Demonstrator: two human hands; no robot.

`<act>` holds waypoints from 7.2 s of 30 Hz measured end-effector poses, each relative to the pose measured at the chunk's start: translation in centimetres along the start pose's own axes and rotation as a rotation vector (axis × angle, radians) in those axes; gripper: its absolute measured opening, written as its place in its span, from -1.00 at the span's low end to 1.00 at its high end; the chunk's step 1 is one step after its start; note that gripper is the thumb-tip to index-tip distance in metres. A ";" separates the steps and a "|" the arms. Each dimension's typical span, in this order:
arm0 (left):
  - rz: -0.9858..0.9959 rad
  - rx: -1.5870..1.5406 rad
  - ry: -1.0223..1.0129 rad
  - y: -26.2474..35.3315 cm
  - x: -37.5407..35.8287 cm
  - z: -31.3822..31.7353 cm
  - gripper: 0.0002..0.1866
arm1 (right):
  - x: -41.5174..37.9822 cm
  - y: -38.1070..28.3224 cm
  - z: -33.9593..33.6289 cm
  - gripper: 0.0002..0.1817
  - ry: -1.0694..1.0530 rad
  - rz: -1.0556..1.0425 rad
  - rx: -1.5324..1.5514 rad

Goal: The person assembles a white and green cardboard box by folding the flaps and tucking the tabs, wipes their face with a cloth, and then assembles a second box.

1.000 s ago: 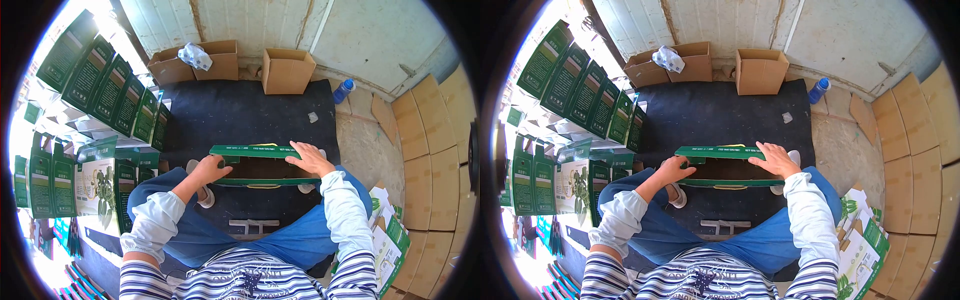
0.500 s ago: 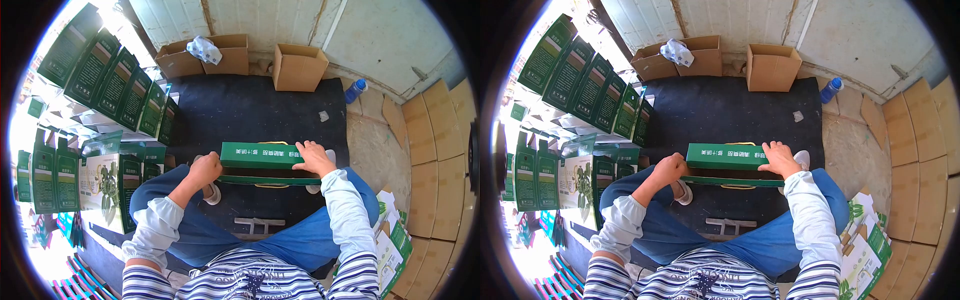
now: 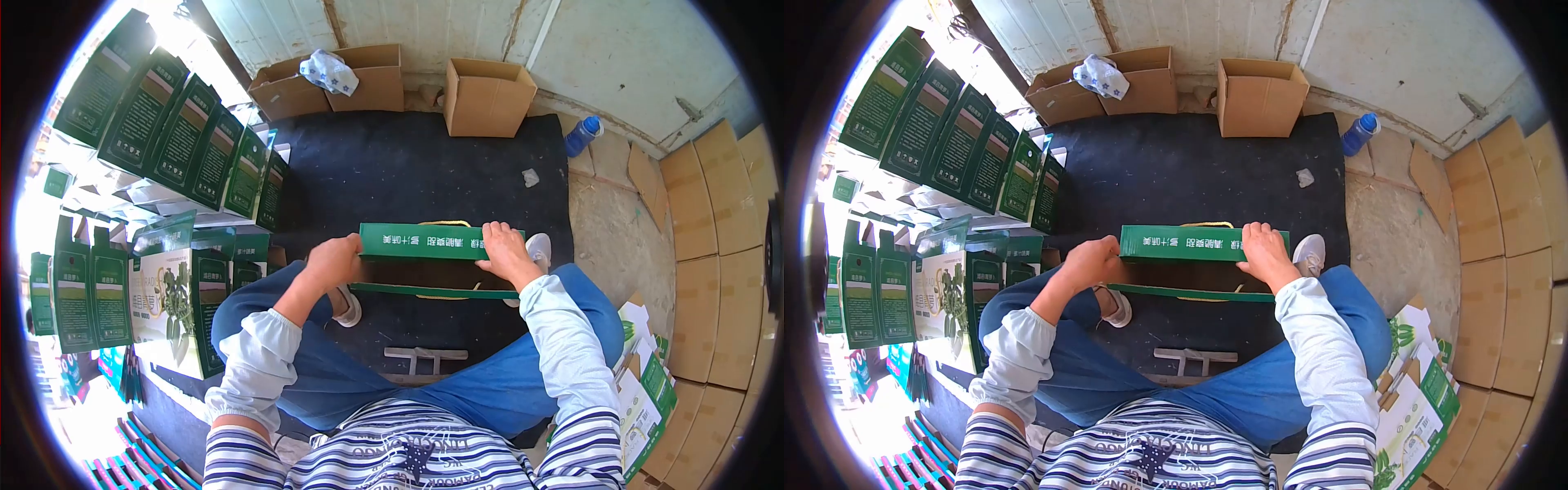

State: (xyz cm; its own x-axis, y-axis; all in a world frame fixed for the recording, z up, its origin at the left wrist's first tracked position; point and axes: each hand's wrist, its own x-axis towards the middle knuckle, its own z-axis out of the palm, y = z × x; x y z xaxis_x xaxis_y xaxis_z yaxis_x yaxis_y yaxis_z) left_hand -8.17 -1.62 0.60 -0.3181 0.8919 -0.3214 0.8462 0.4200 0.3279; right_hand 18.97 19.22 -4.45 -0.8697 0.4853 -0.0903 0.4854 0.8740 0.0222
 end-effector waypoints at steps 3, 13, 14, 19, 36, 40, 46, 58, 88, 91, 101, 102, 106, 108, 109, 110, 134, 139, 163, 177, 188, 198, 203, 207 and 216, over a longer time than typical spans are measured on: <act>-0.007 -0.126 -0.005 0.2 0.2 0.1 -0.70 | -0.2 -0.1 0.3 -0.35 0.012 0.010 -0.003; 0.244 -0.133 -0.118 1.9 -1.9 -0.4 -0.24 | -0.9 -0.2 0.5 -0.30 0.035 0.030 0.011; 0.240 -0.168 -0.127 1.8 -1.7 0.1 -0.26 | -0.9 -0.2 0.6 -0.30 0.031 0.031 0.017; 0.146 -0.372 -0.392 0.9 1.0 2.2 -0.36 | -0.6 -0.2 0.8 -0.31 0.038 0.026 0.014; 0.075 0.253 -0.071 -0.1 4.0 5.8 -0.15 | -0.5 -0.3 0.2 -0.26 -0.027 0.050 0.051; 0.116 0.253 -0.052 -0.9 4.6 6.2 -0.21 | -0.5 -0.5 -0.2 -0.22 -0.059 0.070 0.085; 0.129 0.228 -0.012 -0.8 4.0 6.0 -0.24 | -1.5 1.8 -1.4 -0.38 0.080 0.028 0.138; 0.154 0.270 0.016 -0.7 4.0 6.0 -0.26 | -6.5 7.0 -3.9 -0.50 -0.542 0.298 1.173; 0.124 0.185 -0.023 -1.3 4.7 5.9 -0.35 | -5.7 4.8 1.1 -0.41 -0.442 0.557 0.377; 0.146 0.179 -0.006 -1.5 4.7 5.9 -0.40 | -5.6 4.9 1.5 -0.42 -0.411 0.551 0.381; 0.064 0.013 -0.103 -2.6 4.1 4.1 -0.65 | -7.3 6.7 2.3 -0.34 -0.358 0.671 0.919; 0.010 0.031 -0.090 -3.8 4.4 4.5 -0.66 | -6.9 7.3 2.3 -0.39 -0.433 0.757 0.985; -0.098 0.275 -0.284 -7.9 4.8 6.5 -0.49 | -8.2 10.2 6.1 -0.63 -0.648 0.725 0.616; -0.042 0.434 -0.511 -7.0 3.4 7.0 -0.36 | -9.3 9.0 7.3 -0.62 -0.663 0.602 0.493; 0.034 0.202 -0.505 -7.5 2.7 8.3 -0.30 | -9.8 8.0 7.7 -0.55 -0.589 0.551 0.558; 0.104 -0.032 -0.489 -8.3 2.6 10.0 -0.24 | -10.4 7.1 8.1 -0.47 -0.520 0.496 0.620; 0.360 -0.223 1.153 4.8 -15.9 -33.3 -0.52 | -0.8 -2.7 -22.9 -0.54 0.822 0.033 1.454; 0.175 0.457 1.263 2.8 -25.6 -36.8 -0.43 | 0.7 -14.6 -27.3 -0.55 0.439 -0.218 1.429; -0.233 0.082 0.610 -11.0 -28.0 -17.8 -0.18 | 7.8 -42.4 -15.0 -0.32 -0.309 -0.391 1.607; -0.394 0.390 0.659 -15.0 -26.3 -14.8 -0.29 | -5.1 -22.3 -12.5 -0.56 -0.546 -0.243 1.788; 0.143 0.411 0.889 -1.2 -19.0 -9.7 -0.33 | -23.0 -8.7 -14.5 -0.59 0.345 0.311 1.861; 0.291 0.540 0.243 10.6 -4.1 -3.9 -0.54 | -36.8 -2.3 2.5 -0.73 1.007 1.327 1.481; 0.348 0.555 0.140 10.6 -1.7 -4.6 -0.58 | -50.6 -3.2 14.0 -0.74 0.657 1.618 0.424; 0.310 0.666 0.148 9.5 1.9 -3.8 -0.59 | -55.5 -3.0 11.4 -0.70 0.339 1.699 0.032; 0.286 0.657 0.202 11.1 0.7 -3.7 -0.60 | -57.9 0.6 13.4 -0.58 0.012 1.768 -0.029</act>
State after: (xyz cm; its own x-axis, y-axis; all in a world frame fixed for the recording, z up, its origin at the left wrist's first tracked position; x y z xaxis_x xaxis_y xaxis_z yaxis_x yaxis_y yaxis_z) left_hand -0.58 4.27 7.35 -0.0655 0.9914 -0.1131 0.9689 0.0361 -0.2446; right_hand 70.79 -8.66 -12.60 0.6435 0.7626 0.0661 0.7570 -0.6468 0.0922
